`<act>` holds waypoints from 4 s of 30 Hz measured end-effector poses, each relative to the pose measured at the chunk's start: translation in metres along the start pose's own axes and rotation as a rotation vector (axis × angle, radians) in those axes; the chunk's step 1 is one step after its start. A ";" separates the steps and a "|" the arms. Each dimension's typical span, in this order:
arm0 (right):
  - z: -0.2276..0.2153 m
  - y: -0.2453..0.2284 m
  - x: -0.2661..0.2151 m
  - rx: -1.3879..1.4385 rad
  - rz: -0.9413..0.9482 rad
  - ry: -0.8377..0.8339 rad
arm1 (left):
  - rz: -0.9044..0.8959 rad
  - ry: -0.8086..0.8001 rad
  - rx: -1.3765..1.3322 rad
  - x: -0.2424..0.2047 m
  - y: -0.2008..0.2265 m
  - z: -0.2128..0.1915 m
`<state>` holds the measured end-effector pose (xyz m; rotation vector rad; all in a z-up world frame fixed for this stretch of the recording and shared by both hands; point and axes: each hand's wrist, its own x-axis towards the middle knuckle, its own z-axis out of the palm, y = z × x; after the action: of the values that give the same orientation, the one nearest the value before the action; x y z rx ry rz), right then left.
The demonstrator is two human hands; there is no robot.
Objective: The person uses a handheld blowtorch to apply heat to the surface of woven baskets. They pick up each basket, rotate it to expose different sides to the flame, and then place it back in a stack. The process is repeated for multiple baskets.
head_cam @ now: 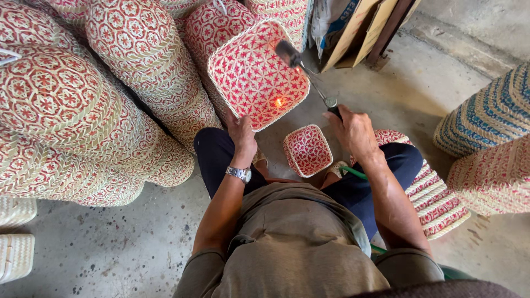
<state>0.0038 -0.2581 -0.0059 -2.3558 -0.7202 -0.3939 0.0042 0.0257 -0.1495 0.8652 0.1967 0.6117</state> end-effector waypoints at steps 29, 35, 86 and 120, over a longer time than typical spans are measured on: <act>-0.006 0.003 -0.036 0.051 -0.131 -0.085 | -0.072 -0.067 -0.101 0.015 0.002 -0.006; -0.025 -0.005 -0.026 0.134 0.176 -0.027 | 0.063 -0.152 -0.135 0.012 0.018 -0.005; -0.026 0.054 -0.021 0.483 0.441 -0.026 | 0.809 -0.703 1.323 -0.006 0.103 -0.011; -0.054 0.051 -0.031 0.535 0.367 -0.290 | -0.061 -0.288 -0.325 0.045 0.149 -0.043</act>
<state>0.0036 -0.3387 -0.0033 -1.9812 -0.4310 0.2768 -0.0393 0.1523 -0.0602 0.6204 -0.1345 0.4400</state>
